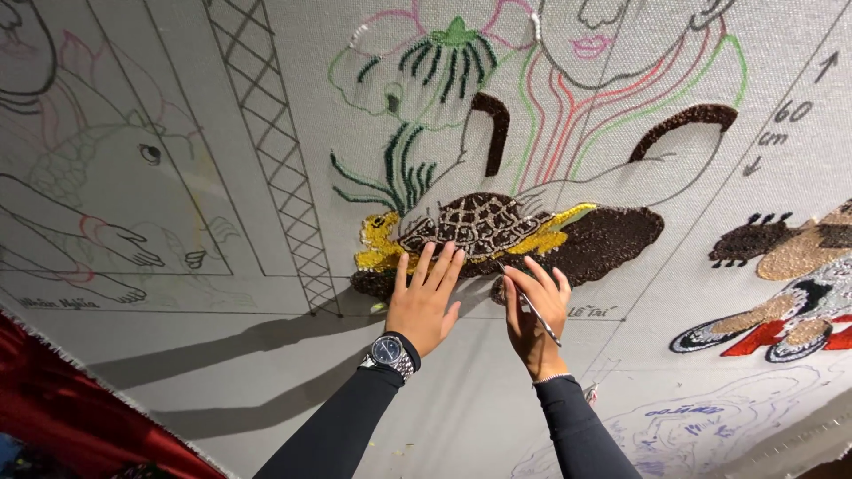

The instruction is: Using a punch needle tool to insert colored yarn into a canvas frame to create a rug design.

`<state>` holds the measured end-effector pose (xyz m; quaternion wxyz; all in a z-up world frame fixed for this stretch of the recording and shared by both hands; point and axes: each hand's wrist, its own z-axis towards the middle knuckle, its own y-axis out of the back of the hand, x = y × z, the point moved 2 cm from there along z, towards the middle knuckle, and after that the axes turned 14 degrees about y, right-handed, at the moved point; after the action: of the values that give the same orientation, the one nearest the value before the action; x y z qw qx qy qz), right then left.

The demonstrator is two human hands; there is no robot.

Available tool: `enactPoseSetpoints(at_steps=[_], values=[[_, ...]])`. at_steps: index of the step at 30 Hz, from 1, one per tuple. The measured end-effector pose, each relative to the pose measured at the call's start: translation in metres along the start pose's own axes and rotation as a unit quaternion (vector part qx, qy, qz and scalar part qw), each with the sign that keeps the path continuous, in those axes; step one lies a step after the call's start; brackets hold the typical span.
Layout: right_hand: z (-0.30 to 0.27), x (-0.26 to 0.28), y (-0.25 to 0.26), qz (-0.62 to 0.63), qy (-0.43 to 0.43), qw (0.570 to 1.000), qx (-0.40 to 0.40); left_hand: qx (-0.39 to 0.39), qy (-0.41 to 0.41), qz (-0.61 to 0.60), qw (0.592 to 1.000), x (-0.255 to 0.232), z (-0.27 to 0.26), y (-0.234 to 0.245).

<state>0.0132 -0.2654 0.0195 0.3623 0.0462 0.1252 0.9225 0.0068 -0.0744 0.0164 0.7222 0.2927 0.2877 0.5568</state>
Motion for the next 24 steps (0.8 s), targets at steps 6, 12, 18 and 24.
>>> enactPoseSetpoints(at_steps=[6,12,18,24], values=[[-0.001,-0.005,-0.009,-0.007,0.008,1.000,0.001,0.006,0.015,0.008,1.000,-0.008,0.003,-0.002],[-0.001,-0.010,-0.014,-0.028,0.019,0.999,0.002,0.017,0.021,0.008,1.000,-0.010,0.006,-0.007],[0.004,-0.013,-0.020,-0.028,0.001,1.000,-0.005,0.003,0.007,0.001,1.000,-0.017,0.010,-0.011],[0.006,-0.020,-0.030,-0.036,0.007,0.999,0.009,0.003,0.010,0.001,1.000,-0.020,0.017,-0.010]])
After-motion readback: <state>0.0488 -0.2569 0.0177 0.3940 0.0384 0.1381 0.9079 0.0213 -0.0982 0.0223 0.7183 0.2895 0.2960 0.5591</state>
